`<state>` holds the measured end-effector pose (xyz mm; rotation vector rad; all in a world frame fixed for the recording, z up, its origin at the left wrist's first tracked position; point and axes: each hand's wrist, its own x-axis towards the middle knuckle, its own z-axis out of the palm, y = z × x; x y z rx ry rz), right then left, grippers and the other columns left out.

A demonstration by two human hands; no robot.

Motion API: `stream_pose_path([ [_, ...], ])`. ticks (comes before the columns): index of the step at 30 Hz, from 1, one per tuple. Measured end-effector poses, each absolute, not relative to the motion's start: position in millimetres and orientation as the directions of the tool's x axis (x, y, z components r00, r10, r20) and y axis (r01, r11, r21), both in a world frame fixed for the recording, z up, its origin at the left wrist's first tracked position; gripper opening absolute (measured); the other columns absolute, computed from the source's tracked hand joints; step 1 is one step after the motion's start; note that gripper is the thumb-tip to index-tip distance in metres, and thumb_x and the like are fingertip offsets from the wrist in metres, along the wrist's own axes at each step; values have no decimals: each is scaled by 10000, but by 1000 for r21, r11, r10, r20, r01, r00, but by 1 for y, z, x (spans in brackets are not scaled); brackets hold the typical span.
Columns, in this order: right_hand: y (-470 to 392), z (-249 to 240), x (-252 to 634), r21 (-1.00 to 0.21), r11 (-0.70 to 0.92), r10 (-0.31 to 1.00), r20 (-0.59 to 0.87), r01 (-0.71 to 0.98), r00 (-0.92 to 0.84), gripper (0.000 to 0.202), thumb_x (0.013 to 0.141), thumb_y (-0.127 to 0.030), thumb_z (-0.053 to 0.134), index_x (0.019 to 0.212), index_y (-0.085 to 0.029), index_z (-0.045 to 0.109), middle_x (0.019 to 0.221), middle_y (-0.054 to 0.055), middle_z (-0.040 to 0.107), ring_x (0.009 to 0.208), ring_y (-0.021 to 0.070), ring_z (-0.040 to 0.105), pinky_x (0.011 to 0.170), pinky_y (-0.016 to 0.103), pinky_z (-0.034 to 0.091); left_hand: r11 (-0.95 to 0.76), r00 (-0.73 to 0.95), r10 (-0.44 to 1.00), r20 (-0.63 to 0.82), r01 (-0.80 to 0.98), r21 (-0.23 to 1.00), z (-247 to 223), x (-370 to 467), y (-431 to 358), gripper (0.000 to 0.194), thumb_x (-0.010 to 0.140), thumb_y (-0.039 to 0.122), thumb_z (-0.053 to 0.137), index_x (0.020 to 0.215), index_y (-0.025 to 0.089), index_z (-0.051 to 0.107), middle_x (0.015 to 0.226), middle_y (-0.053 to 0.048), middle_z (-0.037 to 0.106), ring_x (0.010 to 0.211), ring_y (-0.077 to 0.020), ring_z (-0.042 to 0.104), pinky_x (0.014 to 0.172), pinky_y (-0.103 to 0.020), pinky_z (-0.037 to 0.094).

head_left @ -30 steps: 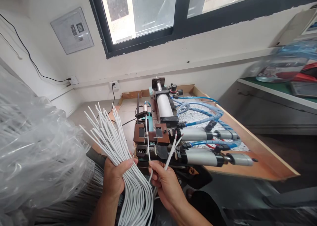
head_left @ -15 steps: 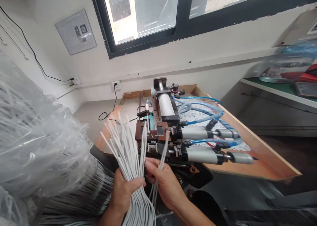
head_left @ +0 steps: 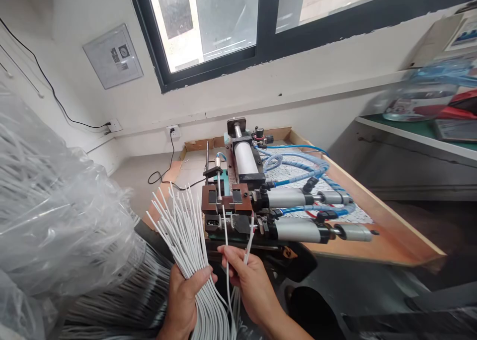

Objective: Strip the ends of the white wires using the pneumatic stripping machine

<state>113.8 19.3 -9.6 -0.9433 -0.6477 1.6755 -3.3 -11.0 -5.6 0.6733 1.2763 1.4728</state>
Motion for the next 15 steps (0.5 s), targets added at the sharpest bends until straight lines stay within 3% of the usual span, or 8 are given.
stream_pose_path([
  [9, 35, -3, 111, -671, -396, 915, -348, -627, -205, 279, 611, -361, 682, 650, -88, 639, 466, -53, 399, 404, 29, 261, 377, 170, 162, 94, -314, 930, -190, -296, 951, -4, -3, -12, 79, 521, 149, 683, 555, 157, 613, 478, 15, 604, 459, -136, 539, 496, -253, 444],
  [15, 30, -1, 105, -576, -499, 862, -257, -647, -437, 250, 616, -355, 685, 612, -127, 581, 434, -102, 244, 384, 34, 199, 350, 167, 190, 89, -232, 958, -165, -307, 948, -4, 4, -18, 163, 453, 125, 683, 608, 175, 680, 544, -6, 649, 505, -168, 549, 490, -277, 453],
])
